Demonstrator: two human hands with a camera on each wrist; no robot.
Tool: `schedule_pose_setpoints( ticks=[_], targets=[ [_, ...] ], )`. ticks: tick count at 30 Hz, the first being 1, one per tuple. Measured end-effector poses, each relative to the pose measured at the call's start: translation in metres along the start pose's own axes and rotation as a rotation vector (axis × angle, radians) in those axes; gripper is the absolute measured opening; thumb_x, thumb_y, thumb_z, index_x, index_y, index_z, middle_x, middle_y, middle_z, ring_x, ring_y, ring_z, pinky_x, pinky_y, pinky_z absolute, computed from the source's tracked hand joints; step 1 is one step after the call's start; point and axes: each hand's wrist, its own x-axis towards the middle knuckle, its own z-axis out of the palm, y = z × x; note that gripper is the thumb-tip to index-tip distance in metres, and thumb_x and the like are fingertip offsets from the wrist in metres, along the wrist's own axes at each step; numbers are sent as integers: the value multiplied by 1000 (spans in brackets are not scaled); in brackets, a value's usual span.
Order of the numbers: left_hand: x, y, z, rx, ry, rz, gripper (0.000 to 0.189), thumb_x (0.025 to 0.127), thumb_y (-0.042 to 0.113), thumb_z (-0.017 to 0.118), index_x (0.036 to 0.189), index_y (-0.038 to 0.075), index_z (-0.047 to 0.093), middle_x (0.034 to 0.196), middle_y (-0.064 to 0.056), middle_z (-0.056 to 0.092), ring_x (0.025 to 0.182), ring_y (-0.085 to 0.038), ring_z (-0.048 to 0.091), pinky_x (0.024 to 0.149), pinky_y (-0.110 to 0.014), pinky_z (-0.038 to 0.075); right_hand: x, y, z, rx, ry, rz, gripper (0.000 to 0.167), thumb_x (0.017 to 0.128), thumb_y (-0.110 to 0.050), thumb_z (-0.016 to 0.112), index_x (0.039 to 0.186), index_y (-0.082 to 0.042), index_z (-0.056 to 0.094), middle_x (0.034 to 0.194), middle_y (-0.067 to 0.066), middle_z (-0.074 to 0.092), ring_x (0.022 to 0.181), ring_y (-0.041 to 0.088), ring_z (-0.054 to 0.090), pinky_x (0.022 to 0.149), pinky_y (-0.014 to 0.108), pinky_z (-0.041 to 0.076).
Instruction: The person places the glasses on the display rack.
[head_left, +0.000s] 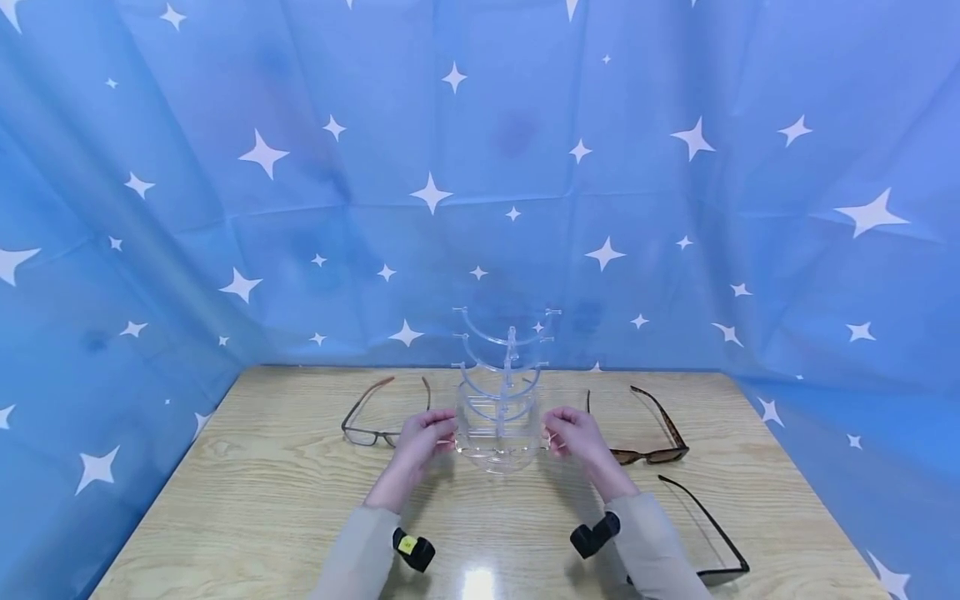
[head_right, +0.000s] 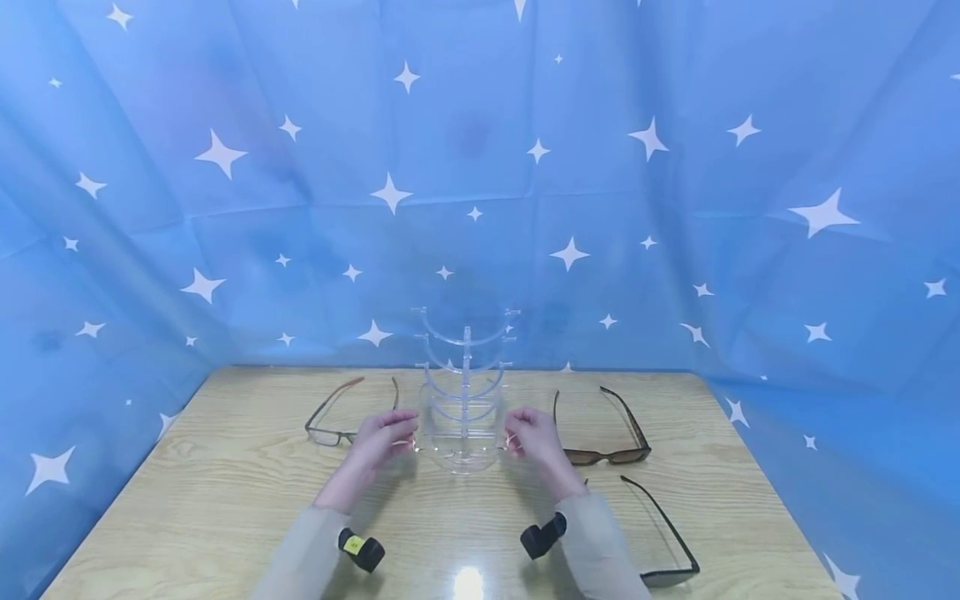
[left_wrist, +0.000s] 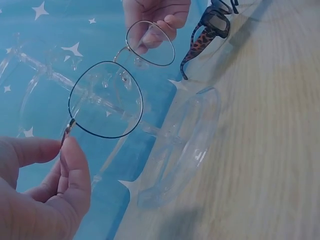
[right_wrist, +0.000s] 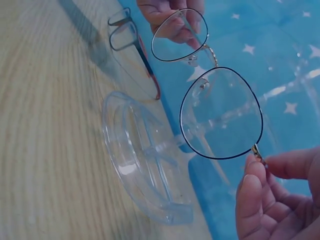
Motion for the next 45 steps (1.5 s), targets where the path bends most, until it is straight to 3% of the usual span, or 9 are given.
schedule_pose_setpoints(
  ticks=[5, 10, 21, 26, 45],
  targets=[
    [12, 1, 4, -28, 37, -9, 32, 88, -1, 59, 116, -14, 54, 87, -6, 59, 67, -9, 55, 58, -16, 51, 12, -3, -1, -19, 10, 7, 23, 96, -11, 51, 108, 9, 54, 74, 7, 58, 55, 10, 51, 51, 22, 44],
    [23, -2, 7, -59, 84, -12, 31, 87, -3, 58, 115, -16, 54, 79, -2, 57, 64, -8, 55, 56, -14, 49, 24, -3, -1, -40, 38, 12, 26, 96, -10, 51, 112, 10, 54, 73, 6, 59, 55, 10, 52, 54, 23, 47],
    [38, -8, 18, -118, 190, 42, 25, 84, -7, 59, 107, -16, 59, 76, -10, 60, 58, -8, 54, 50, -14, 47, 42, 4, -1, -45, 58, 42, 29, 96, -11, 49, 115, 10, 53, 71, 3, 58, 55, 8, 51, 54, 21, 46],
    [43, -11, 19, -106, 215, 53, 24, 82, -7, 59, 104, -15, 61, 73, -5, 59, 57, -8, 55, 50, -14, 46, 47, 10, -1, -53, 51, 44, 28, 96, -10, 49, 114, 11, 54, 71, 3, 58, 54, 8, 50, 52, 20, 44],
    [51, -15, 21, -83, 237, 17, 22, 83, -7, 59, 104, -12, 62, 79, -13, 62, 59, -10, 55, 50, -14, 47, 54, 17, 1, -61, 76, 25, 26, 96, -9, 49, 112, 10, 56, 72, 5, 58, 56, 9, 51, 51, 20, 45]
  ],
)
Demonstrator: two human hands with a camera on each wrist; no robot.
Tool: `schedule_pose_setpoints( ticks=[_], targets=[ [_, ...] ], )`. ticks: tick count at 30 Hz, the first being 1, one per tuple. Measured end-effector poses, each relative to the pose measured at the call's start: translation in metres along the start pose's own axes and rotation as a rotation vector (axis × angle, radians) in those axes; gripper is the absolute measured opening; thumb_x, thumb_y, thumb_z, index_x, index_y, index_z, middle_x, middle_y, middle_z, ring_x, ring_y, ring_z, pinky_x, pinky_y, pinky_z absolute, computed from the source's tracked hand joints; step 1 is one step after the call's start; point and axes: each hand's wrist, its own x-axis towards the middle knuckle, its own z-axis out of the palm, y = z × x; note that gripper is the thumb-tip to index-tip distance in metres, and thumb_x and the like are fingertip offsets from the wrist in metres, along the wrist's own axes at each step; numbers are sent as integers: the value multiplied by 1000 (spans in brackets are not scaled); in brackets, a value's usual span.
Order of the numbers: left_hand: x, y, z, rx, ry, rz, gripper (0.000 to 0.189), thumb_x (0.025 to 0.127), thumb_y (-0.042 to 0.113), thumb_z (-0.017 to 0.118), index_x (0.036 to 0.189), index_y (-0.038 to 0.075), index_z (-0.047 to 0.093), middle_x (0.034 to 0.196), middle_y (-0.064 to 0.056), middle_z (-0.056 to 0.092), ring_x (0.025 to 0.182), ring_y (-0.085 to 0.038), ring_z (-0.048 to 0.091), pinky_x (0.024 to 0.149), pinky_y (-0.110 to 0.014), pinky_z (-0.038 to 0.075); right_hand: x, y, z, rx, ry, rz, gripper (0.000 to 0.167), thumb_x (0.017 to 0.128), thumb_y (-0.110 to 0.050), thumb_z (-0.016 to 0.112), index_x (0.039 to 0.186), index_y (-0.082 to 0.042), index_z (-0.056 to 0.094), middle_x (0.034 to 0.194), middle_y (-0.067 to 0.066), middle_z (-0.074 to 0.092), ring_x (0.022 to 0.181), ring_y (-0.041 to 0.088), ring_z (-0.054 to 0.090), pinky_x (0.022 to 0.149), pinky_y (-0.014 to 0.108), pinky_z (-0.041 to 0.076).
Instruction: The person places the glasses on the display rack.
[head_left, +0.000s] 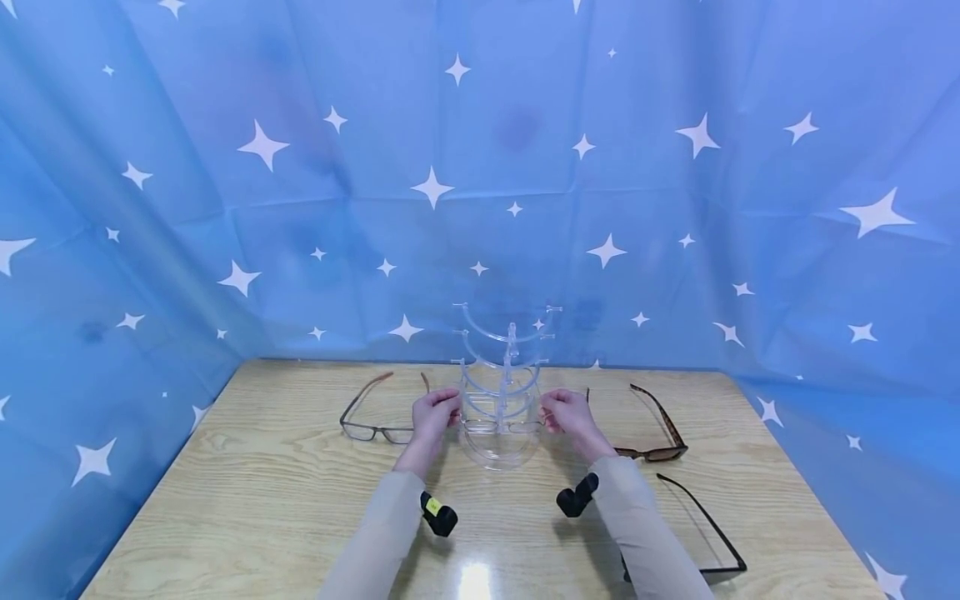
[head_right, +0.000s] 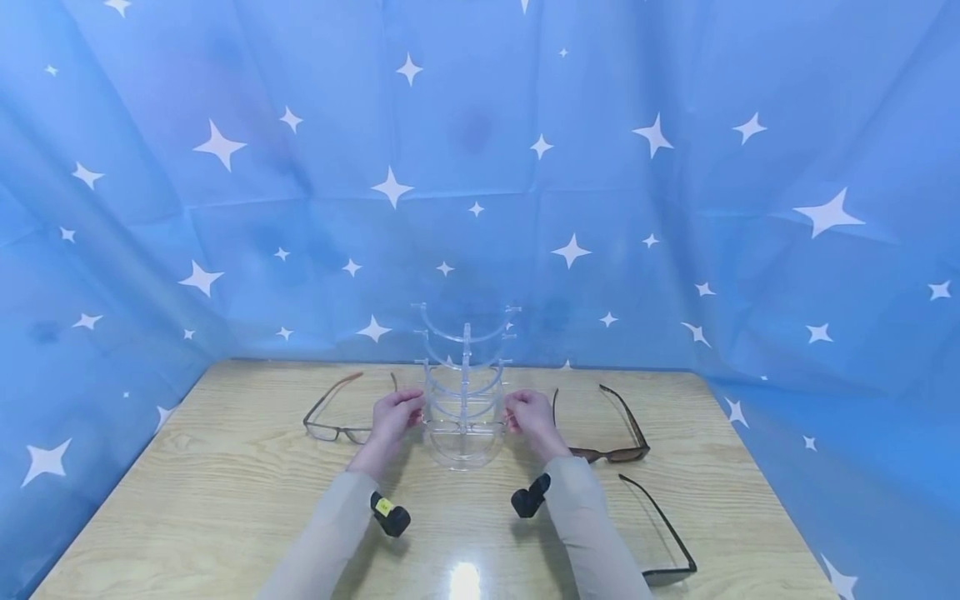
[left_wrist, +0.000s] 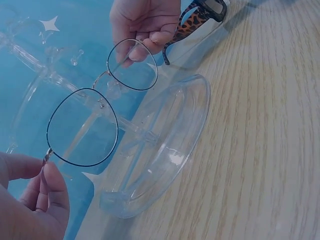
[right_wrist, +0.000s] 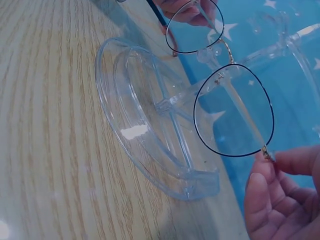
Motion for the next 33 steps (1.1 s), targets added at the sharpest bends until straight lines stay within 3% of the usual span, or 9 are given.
schedule_pose_setpoints(
  ticks=[9, 25, 33],
  targets=[
    [3, -4, 1, -24, 2, 15, 23, 81, -10, 57, 103, -16, 60, 68, -5, 57, 54, -7, 52, 47, -14, 45, 2, -1, 0, -4, 2, 6, 25, 96, -9, 48, 110, 9, 56, 71, 4, 57, 56, 9, 50, 51, 20, 45],
    [4, -7, 0, -13, 17, -3, 21, 82, -9, 59, 102, -15, 60, 70, -5, 57, 57, -9, 52, 48, -14, 44, 3, 2, 4, 3, 9, 6, 24, 96, -9, 48, 109, 10, 56, 74, 9, 61, 54, 8, 50, 51, 21, 46],
    [1, -4, -1, 12, 36, 9, 20, 82, -8, 60, 102, -14, 61, 76, -11, 61, 55, -7, 53, 52, -17, 47, 0, 5, 3, 10, 81, -34, 23, 95, -8, 49, 106, 10, 57, 74, 8, 60, 57, 10, 53, 56, 27, 49]
  ],
)
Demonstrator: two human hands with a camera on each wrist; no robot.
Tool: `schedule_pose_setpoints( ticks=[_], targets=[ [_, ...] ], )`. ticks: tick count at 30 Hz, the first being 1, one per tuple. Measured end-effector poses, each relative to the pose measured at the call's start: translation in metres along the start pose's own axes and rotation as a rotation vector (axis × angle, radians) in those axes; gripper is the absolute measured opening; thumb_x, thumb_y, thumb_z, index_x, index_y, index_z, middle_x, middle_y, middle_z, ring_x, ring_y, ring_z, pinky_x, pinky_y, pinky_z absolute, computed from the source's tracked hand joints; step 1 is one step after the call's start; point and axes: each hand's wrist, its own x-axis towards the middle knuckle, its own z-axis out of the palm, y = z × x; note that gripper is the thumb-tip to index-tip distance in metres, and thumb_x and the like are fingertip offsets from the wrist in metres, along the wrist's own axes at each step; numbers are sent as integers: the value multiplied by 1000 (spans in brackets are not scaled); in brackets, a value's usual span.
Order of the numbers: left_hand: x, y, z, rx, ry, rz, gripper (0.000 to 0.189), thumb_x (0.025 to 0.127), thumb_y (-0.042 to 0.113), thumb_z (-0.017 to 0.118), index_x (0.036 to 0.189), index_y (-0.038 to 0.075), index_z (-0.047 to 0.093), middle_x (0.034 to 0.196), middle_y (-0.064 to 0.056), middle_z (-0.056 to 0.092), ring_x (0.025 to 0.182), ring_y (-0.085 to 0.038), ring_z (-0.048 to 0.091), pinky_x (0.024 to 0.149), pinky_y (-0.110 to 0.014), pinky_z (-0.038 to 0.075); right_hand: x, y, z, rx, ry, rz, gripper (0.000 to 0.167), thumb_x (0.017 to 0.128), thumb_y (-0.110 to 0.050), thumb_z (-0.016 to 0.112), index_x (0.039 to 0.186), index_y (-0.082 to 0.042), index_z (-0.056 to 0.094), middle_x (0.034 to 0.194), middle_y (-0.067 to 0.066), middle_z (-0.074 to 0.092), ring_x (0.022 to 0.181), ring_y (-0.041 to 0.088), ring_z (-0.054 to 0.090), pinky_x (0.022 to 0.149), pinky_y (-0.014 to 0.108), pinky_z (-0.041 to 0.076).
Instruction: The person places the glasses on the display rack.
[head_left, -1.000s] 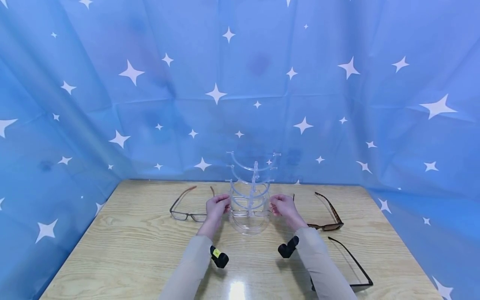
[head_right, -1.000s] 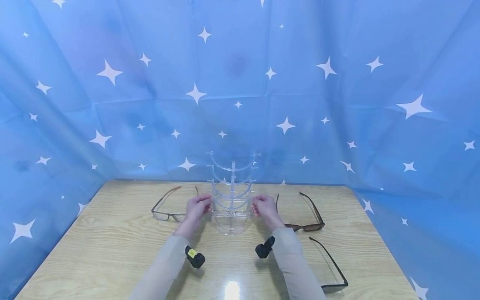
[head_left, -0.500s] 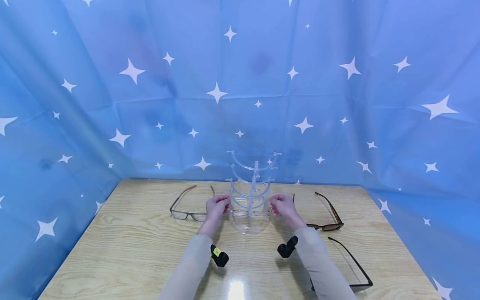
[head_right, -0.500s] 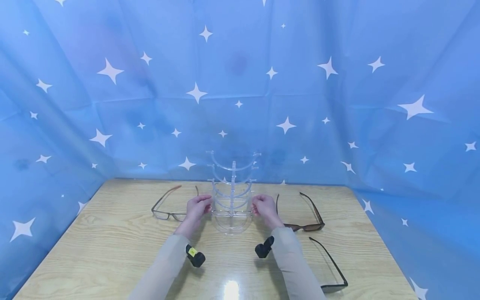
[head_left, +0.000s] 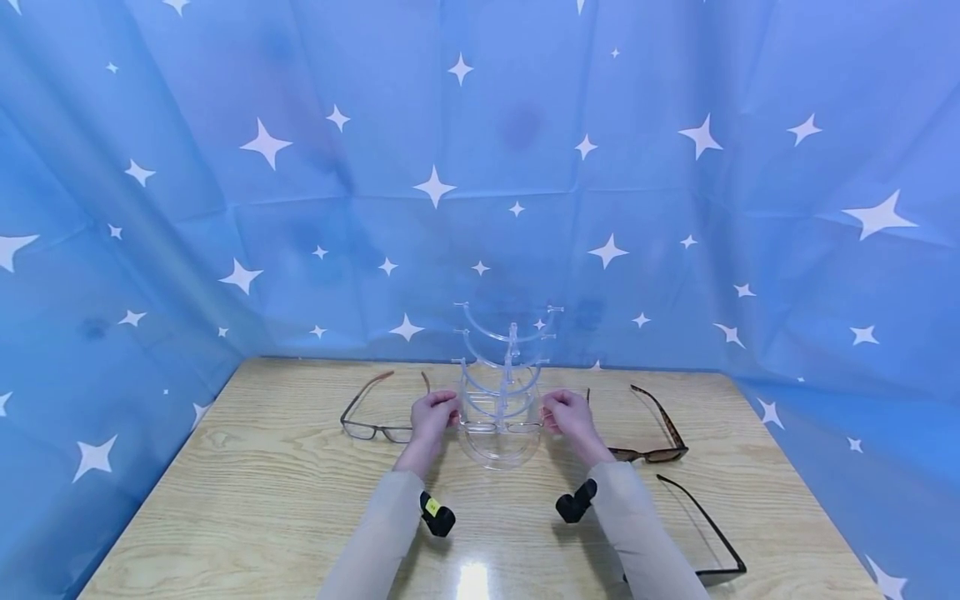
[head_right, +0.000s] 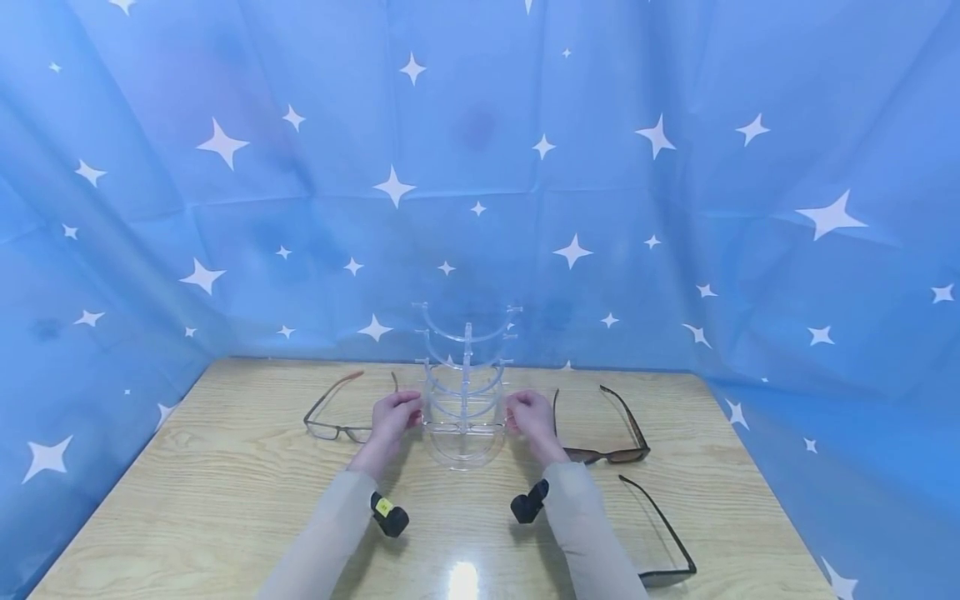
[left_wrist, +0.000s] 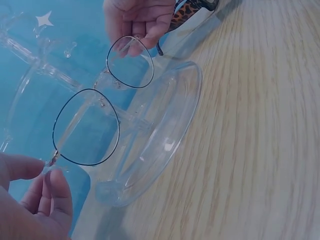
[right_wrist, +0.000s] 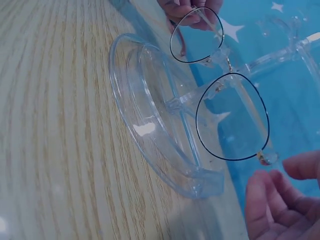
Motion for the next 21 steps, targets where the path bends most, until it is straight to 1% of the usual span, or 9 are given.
schedule_pose_setpoints(
  ticks=[3, 6, 9, 11, 13, 14, 15, 17, 21],
  targets=[
    [-1, 1, -2, 22, 10, 18, 21, 82, -8, 60, 102, -14, 60, 83, -17, 63, 57, -8, 54, 56, -20, 50, -4, 0, -1, -2, 35, -20, 22, 94, -8, 51, 104, 11, 57, 74, 6, 59, 60, 10, 53, 60, 30, 51],
    [-3, 2, -6, 41, 6, 45, 23, 82, -8, 60, 104, -16, 59, 88, -22, 64, 60, -10, 56, 58, -22, 52, -8, -2, -3, -9, 50, -34, 23, 93, -8, 52, 104, 11, 56, 77, 7, 60, 64, 10, 54, 65, 33, 52],
    [-4, 4, -10, 53, -11, 69, 23, 83, -8, 60, 104, -17, 58, 89, -24, 64, 62, -12, 58, 60, -23, 54, -13, -5, -5, -14, 50, -49, 24, 93, -8, 52, 105, 12, 56, 80, 9, 60, 67, 10, 54, 69, 35, 54],
    [-6, 5, -13, 58, -18, 79, 24, 83, -8, 60, 105, -17, 58, 90, -24, 64, 63, -13, 59, 61, -24, 54, -17, -6, -6, -20, 41, -59, 24, 94, -8, 51, 106, 12, 56, 82, 10, 60, 69, 10, 55, 72, 35, 54],
    [-7, 7, -17, 64, -19, 84, 24, 83, -8, 60, 105, -17, 58, 87, -22, 65, 63, -13, 59, 61, -24, 54, -20, -8, -6, -21, 32, -67, 24, 94, -7, 52, 108, 12, 56, 82, 10, 60, 70, 10, 55, 74, 36, 55],
    [-8, 8, -19, 68, -18, 88, 24, 83, -8, 60, 105, -17, 58, 88, -22, 65, 63, -12, 59, 60, -23, 53, -22, -9, -6, -25, 26, -72, 24, 94, -7, 52, 108, 12, 57, 83, 9, 60, 70, 10, 55, 75, 36, 55],
    [-8, 9, -21, 70, -14, 89, 24, 82, -8, 60, 105, -17, 58, 85, -20, 65, 63, -13, 59, 59, -22, 53, -24, -10, -6, -29, 23, -79, 23, 94, -6, 52, 108, 11, 57, 82, 9, 60, 70, 10, 55, 75, 35, 55],
    [-9, 11, -25, 78, -10, 87, 25, 83, -8, 60, 106, -17, 58, 86, -20, 65, 63, -12, 59, 58, -20, 52, -28, -12, -5, -18, 17, -101, 21, 93, -5, 53, 106, 11, 58, 81, 9, 60, 70, 11, 56, 73, 34, 55],
    [-11, 14, -35, 99, -7, 86, 25, 84, -7, 59, 107, -16, 58, 92, -24, 64, 66, -15, 61, 59, -19, 52, -38, -16, -4, 46, -11, -186, 17, 90, -6, 57, 96, 9, 59, 76, 9, 60, 68, 12, 57, 65, 27, 55]
  ],
)
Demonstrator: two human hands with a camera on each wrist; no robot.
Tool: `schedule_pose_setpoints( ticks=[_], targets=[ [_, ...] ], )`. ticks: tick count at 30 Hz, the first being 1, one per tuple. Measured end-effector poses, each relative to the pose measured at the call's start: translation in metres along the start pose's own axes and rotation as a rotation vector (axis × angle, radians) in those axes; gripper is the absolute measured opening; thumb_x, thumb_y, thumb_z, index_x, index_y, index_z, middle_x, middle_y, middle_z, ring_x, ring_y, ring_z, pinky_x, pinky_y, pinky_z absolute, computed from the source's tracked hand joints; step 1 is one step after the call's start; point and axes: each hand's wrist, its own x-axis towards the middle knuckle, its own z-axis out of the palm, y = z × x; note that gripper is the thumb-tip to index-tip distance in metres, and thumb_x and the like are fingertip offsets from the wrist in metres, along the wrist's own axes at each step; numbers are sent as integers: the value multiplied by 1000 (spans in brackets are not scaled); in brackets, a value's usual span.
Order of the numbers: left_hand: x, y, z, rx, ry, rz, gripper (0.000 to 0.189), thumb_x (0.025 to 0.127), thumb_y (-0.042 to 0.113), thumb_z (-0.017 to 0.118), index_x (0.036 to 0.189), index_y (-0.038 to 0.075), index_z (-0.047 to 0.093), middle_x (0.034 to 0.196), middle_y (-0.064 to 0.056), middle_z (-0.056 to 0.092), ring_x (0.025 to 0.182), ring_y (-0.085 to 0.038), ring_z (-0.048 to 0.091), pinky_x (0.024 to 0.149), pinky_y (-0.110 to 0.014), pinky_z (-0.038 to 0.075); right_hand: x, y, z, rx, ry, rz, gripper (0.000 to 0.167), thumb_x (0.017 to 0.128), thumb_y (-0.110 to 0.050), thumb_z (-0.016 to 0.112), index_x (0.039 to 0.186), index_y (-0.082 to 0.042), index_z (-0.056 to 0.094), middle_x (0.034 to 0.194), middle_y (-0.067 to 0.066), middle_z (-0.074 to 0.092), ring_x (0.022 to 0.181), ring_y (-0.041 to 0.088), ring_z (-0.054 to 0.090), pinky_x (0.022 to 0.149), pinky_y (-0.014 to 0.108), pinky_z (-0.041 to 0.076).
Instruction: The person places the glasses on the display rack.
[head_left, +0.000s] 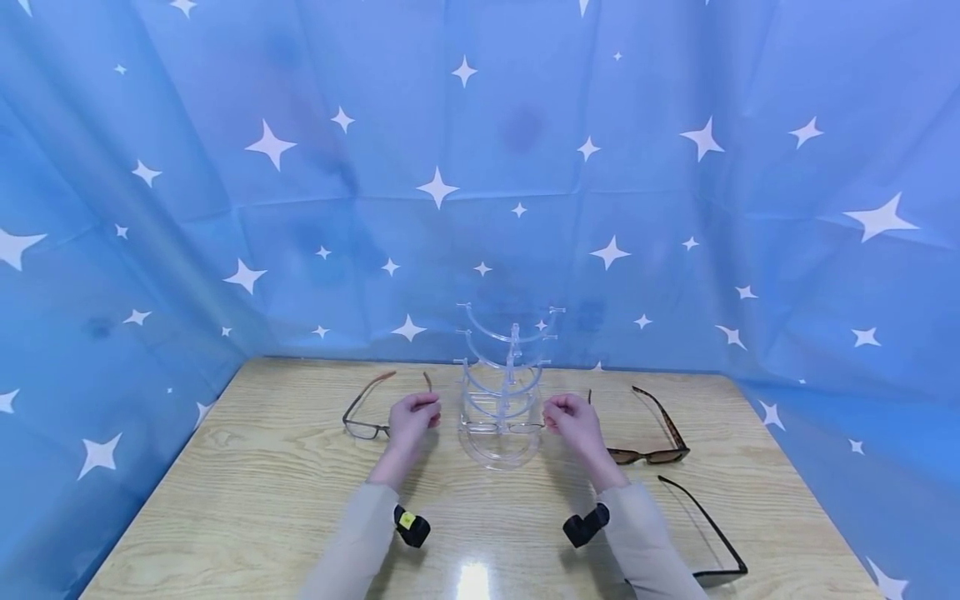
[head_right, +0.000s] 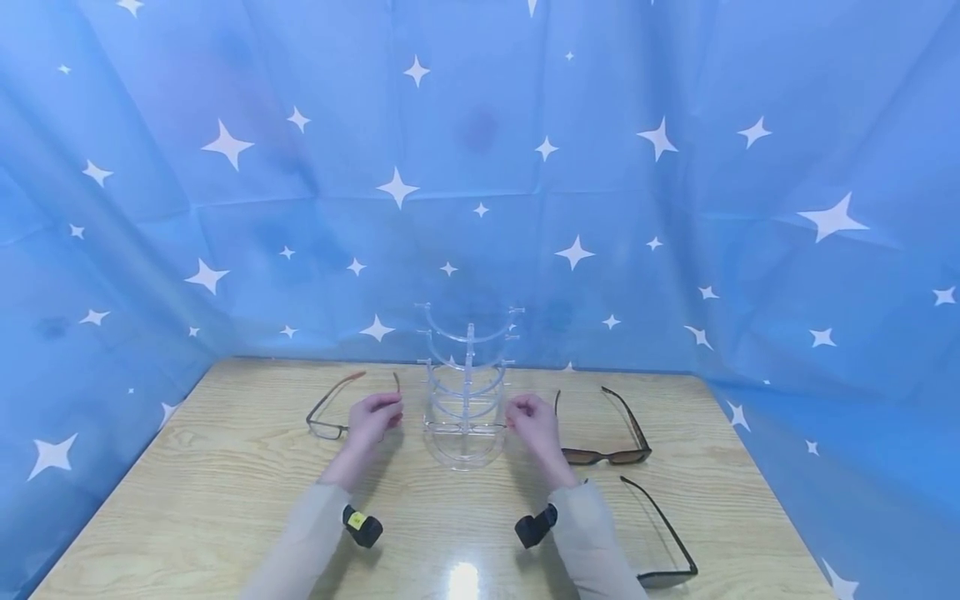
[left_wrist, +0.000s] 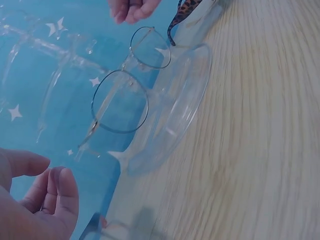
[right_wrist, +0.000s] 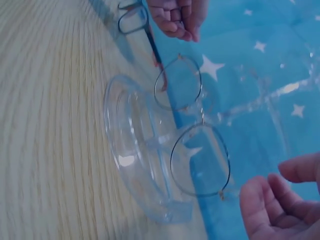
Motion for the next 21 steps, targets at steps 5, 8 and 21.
schedule_pose_setpoints(
  ticks=[5, 8, 21],
  targets=[
    [-2, 2, -15, 19, 0, 2, 24, 85, -6, 59, 107, -15, 59, 94, -25, 64, 69, -17, 62, 64, -24, 54, -8, -6, 8, -2, -31, 17, 19, 90, -8, 58, 99, 9, 59, 79, 10, 60, 71, 14, 57, 70, 30, 55],
    [-3, 1, -23, 22, -2, 17, 23, 84, -7, 59, 106, -16, 59, 91, -23, 64, 69, -19, 62, 65, -26, 55, -11, -8, 14, -24, -26, 55, 19, 90, -5, 58, 102, 10, 58, 79, 9, 60, 71, 14, 57, 71, 30, 55],
    [-6, 6, -54, 50, 28, 66, 22, 84, -8, 59, 104, -18, 58, 85, -20, 64, 66, -15, 61, 61, -19, 53, -33, -16, 51, 68, -140, -19, 14, 87, 1, 60, 95, 12, 58, 75, 9, 59, 67, 12, 56, 64, 28, 55]
  ],
)
